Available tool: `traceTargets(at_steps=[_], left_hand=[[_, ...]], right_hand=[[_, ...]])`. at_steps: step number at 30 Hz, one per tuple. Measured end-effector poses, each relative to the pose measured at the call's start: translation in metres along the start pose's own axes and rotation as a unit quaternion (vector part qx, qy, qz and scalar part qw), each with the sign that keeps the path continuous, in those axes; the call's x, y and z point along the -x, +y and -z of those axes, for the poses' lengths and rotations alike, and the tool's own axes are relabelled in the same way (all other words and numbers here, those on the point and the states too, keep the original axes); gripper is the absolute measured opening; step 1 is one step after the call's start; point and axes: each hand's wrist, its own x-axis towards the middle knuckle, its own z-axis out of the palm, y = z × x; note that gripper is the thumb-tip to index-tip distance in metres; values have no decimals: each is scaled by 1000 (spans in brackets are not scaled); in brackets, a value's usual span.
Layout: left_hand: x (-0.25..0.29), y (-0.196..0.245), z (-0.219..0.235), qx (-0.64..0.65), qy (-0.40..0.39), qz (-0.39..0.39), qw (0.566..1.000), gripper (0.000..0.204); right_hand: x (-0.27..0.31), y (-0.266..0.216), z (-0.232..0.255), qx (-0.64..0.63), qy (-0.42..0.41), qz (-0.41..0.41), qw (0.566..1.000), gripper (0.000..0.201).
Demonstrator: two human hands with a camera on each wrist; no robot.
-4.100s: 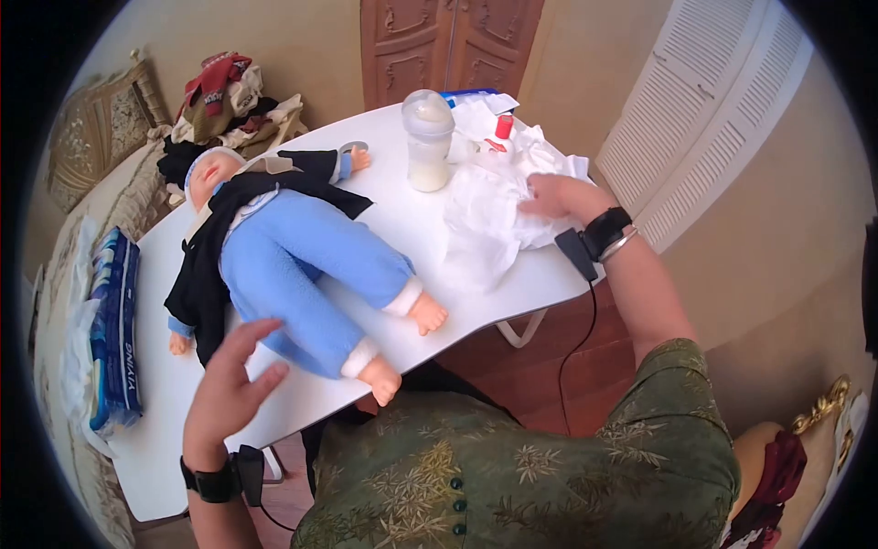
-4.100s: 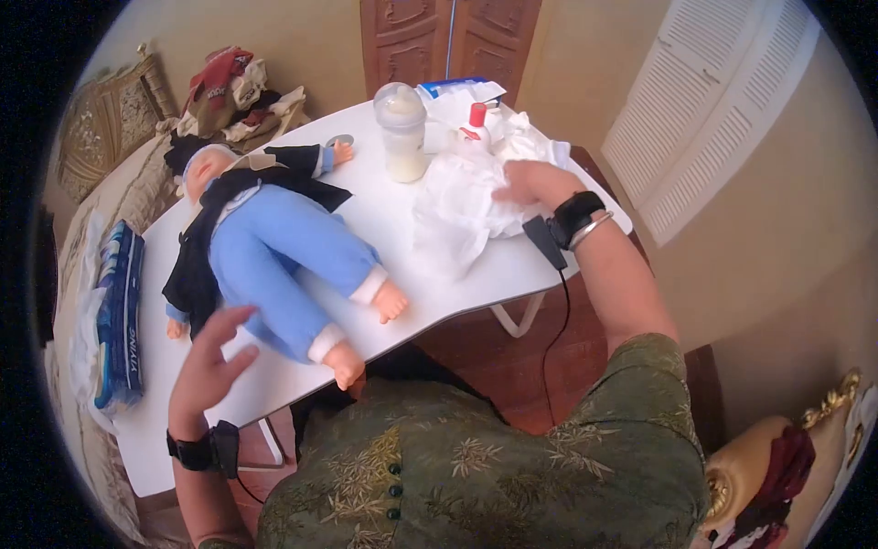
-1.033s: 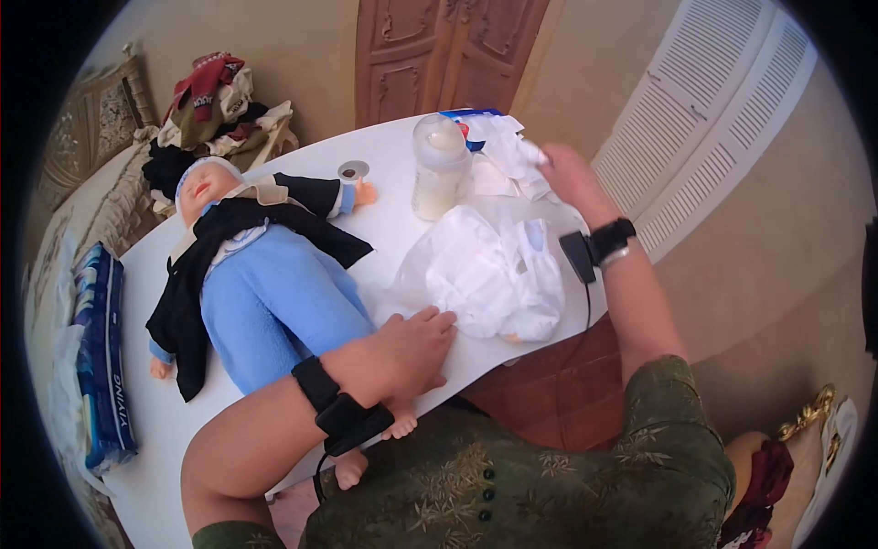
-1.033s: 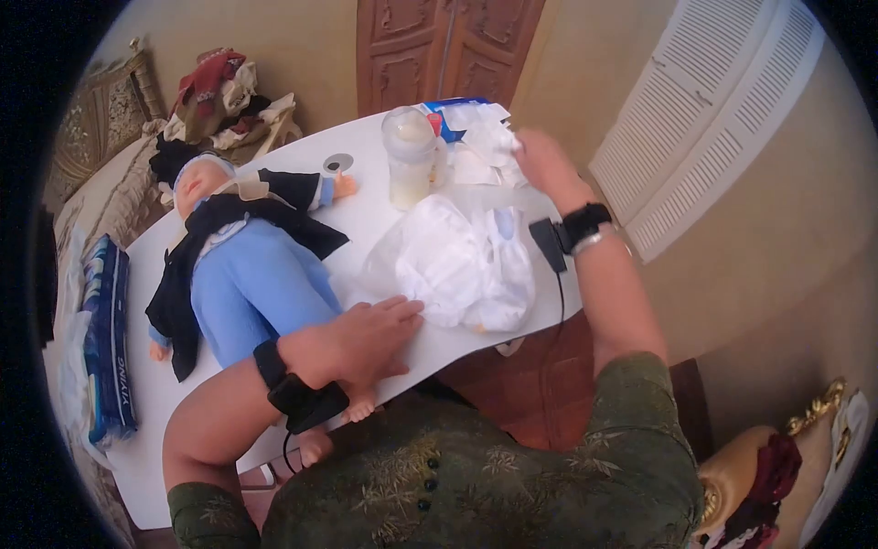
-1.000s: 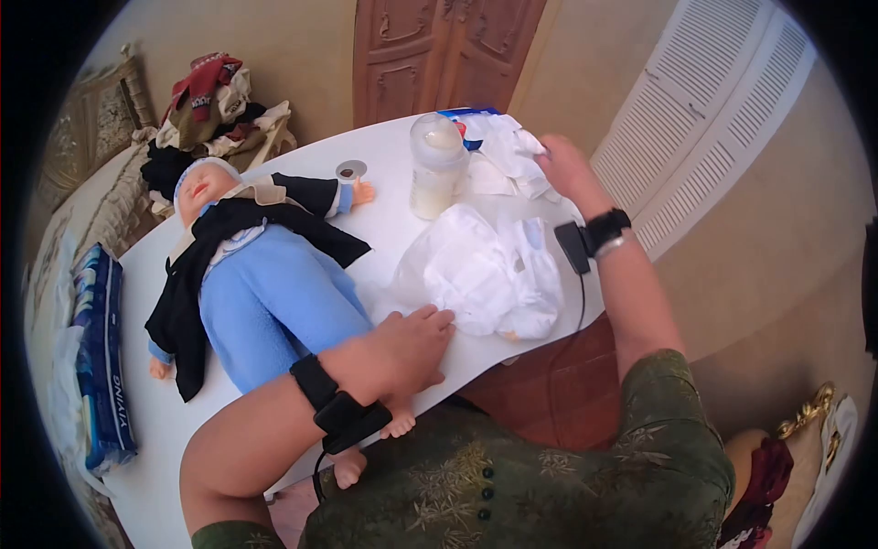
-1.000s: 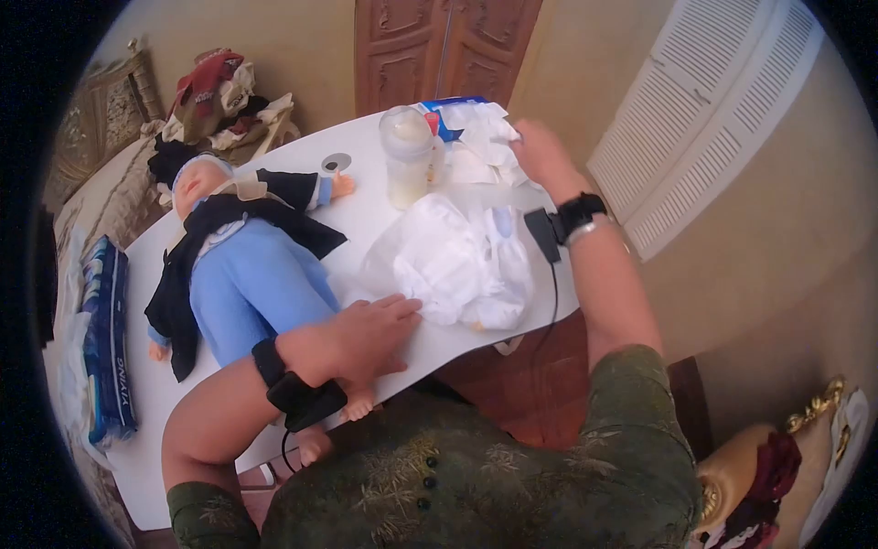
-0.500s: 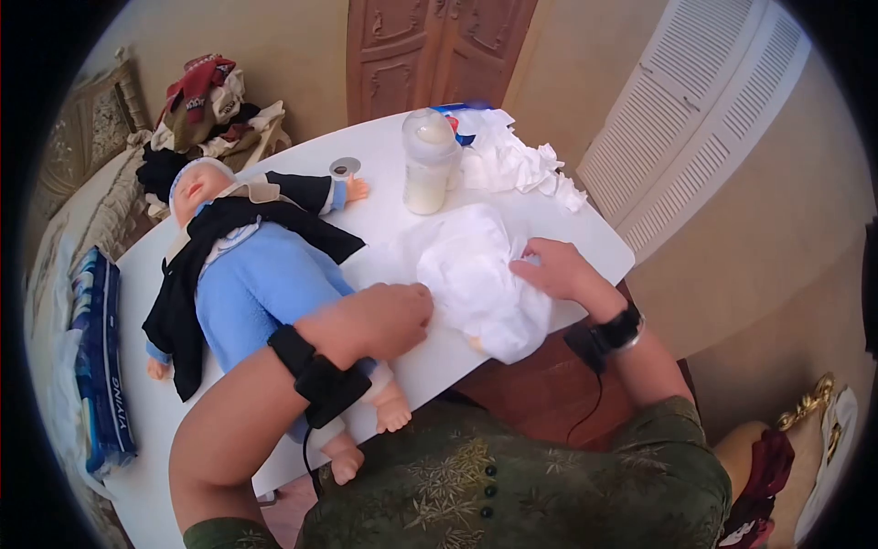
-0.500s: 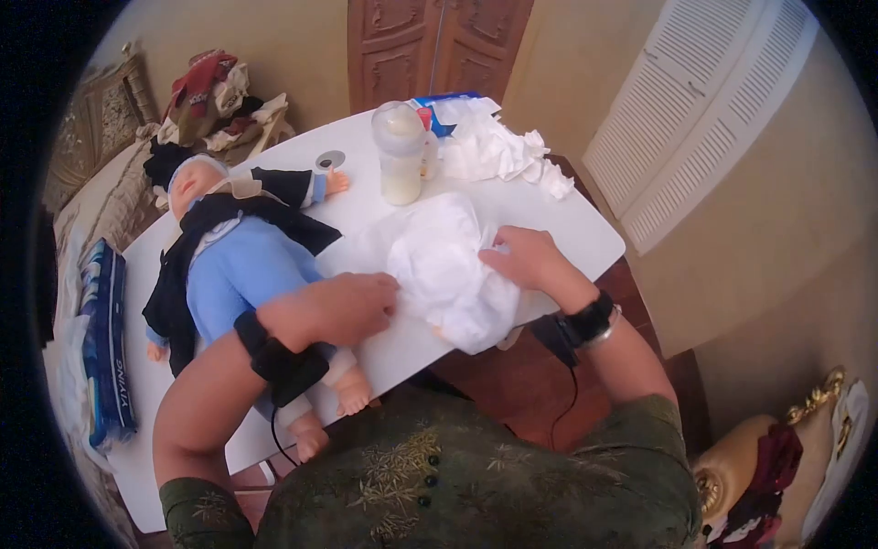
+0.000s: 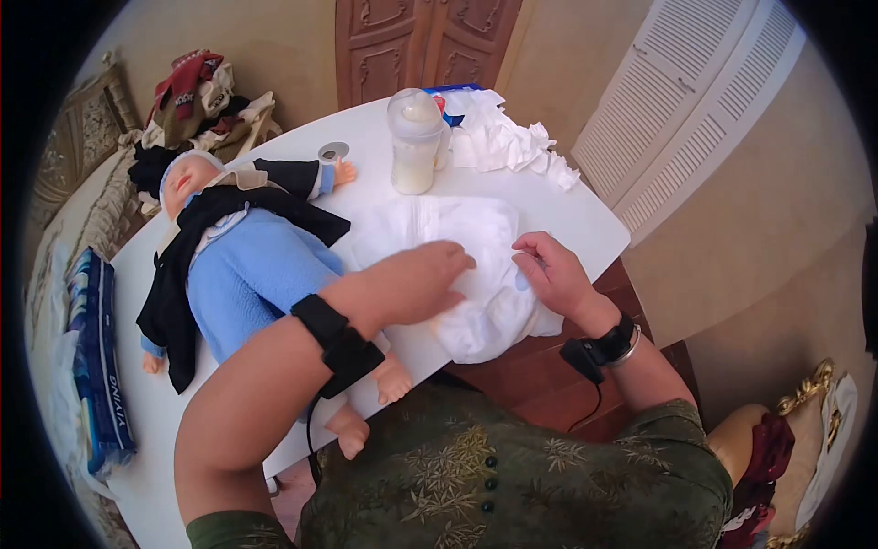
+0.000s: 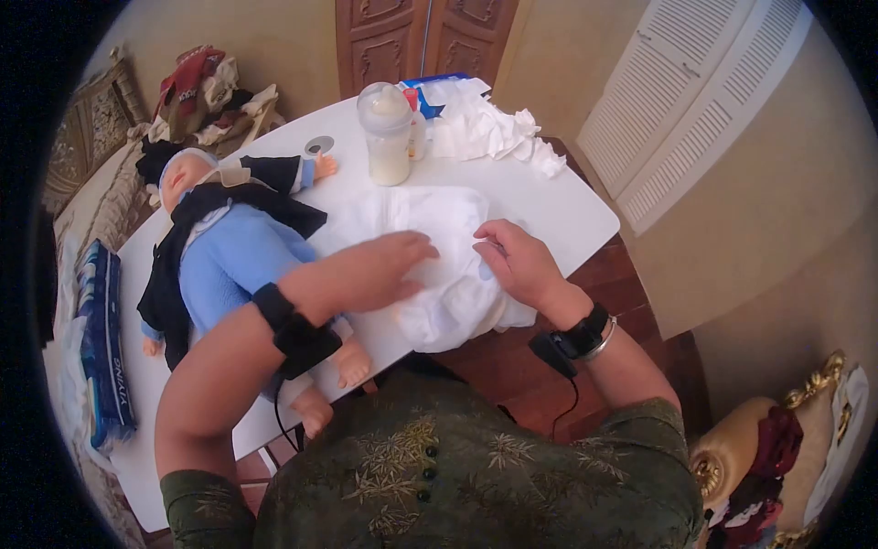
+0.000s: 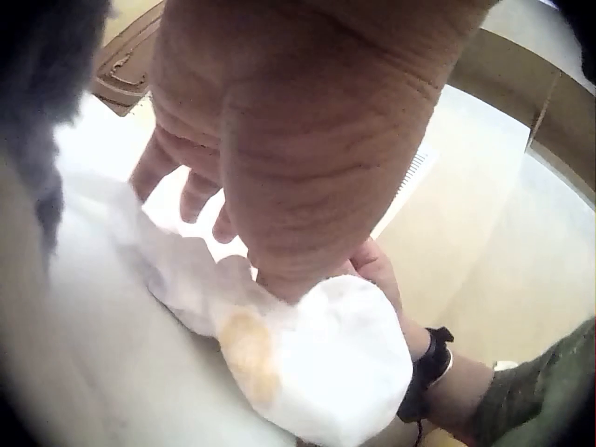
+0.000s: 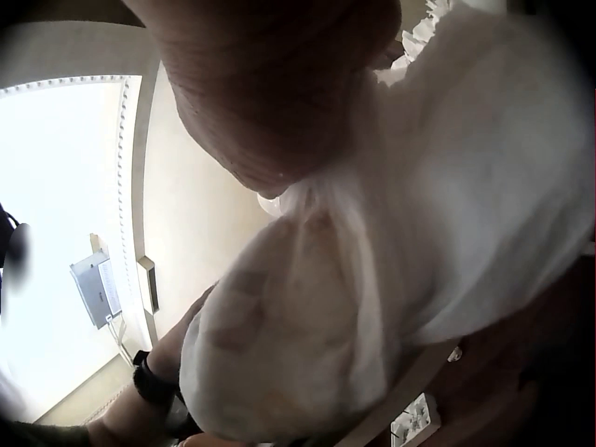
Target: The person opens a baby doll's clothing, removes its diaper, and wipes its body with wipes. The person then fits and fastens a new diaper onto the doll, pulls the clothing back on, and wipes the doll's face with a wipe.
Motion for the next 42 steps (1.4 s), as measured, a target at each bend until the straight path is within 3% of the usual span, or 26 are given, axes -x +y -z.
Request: traceTargets(at_steps=[3,4,5,6,7,9,11,12,14,16,18,19,20,22,24,25,27,28,30,31,35,37,38,40,42], left_hand=[[2,6,-9,-67,-128,34,989,60],[5,7,-7,-67,-127,33,989,60],[8,7,-5,-86,-127,82,985,62],[10,7,-3,-105,-127,130,978,64],[11,9,-2,-104,-128,130,978,64],[11,14,-2,-134,-101,231,958,70],[9,10,-1,-125,-110,239,957,70],[7,8,0,-117,-120,245,955,70],[2,5,4,-85,-126,246,957,70],[1,0,2,-53,-129,246,959,69],[1,-9,-6,-65,-125,247,959,69],[3,-7,-5,-67,-122,249,958,69],[6,-4,-4,-92,-123,241,958,68],[10,1,-1,-119,-125,237,956,68],[11,4,3,-106,-126,227,960,71],[11,5,4,-108,-122,231,959,71],[10,6,2,-113,-127,238,956,71],[10,4,1,-116,-124,240,956,71],[11,0,-4,-108,-132,243,955,70],[11,3,-3,-106,-133,244,955,70],[9,7,-3,-136,-135,250,949,69],[9,7,-3,-140,-137,251,948,69],[9,7,-2,-141,-140,252,947,69],[10,8,-2,-143,-143,251,946,70],[13,7,-2,-141,-139,243,950,69]], right_hand=[[-1,-1,9,85,16,50,995,20],[0,0,15,96,29,-1,995,19],[2,2,21,106,43,-51,992,18],[4,6,25,106,43,-51,992,18],[7,10,28,140,15,-92,986,18],[12,13,30,174,-16,-132,976,18],[15,10,31,265,-213,-155,928,19],[12,6,35,264,-213,-155,928,19],[-2,-23,51,326,-281,-54,901,20],[-24,-45,50,341,-237,-40,909,17],[-48,-58,41,270,-134,90,949,16],[-65,-51,35,246,-157,103,951,18],[-85,-35,27,223,-180,117,951,20],[-128,11,19,290,-114,93,946,24],[-155,43,12,343,21,32,939,28],[-164,67,5,342,22,37,939,28],[-180,104,-5,360,146,48,920,21],[-183,101,-3,359,148,53,920,21],[-186,97,-2,382,-5,39,923,22],[-189,100,-4,412,-26,50,910,23],[-194,104,-9,462,12,32,886,24],[-188,103,-9,376,165,65,909,24],[-188,102,-8,377,167,64,909,24],[-188,104,-7,384,94,-84,915,40],[-190,109,-5,388,96,-34,916,37]])
